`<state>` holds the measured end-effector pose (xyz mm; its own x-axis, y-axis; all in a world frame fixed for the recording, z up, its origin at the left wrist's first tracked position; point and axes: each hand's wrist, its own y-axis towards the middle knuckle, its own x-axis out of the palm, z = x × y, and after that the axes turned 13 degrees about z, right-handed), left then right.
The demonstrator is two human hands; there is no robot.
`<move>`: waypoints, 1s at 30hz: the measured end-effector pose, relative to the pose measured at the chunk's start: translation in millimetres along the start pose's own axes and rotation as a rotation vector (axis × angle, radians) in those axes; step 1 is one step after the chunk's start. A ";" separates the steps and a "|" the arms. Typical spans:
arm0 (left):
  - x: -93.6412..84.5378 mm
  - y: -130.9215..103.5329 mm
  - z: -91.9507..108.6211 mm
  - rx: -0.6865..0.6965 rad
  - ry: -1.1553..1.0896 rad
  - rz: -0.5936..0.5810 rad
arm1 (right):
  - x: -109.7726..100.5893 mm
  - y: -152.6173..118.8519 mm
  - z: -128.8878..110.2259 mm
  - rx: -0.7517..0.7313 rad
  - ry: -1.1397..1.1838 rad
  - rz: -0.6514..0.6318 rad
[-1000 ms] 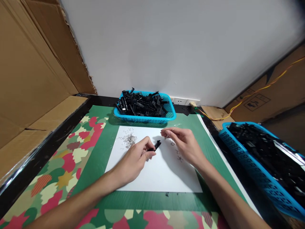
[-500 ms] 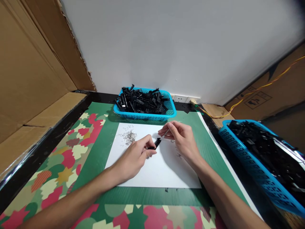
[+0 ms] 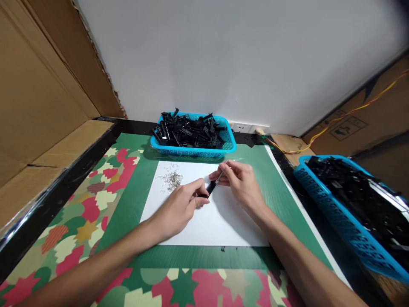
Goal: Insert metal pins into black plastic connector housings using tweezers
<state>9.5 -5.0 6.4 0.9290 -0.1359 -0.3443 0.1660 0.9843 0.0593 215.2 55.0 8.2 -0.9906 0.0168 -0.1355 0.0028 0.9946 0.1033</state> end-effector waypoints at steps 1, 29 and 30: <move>-0.1 -0.1 -0.2 0.002 0.004 -0.001 | 0.2 -0.1 1.1 0.009 0.015 0.005; -2.6 1.8 2.2 -0.045 -0.460 0.083 | -31.4 -0.1 -9.4 -0.640 -0.441 -0.193; -2.8 2.0 2.1 -0.046 -0.448 0.088 | -30.5 0.5 -9.0 -0.651 -0.434 -0.190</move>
<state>8.0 -2.9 9.5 0.9920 -0.0771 0.0997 0.0749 0.9969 0.0253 244.2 54.1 21.3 -0.8243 0.0243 -0.5657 -0.3736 0.7273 0.5757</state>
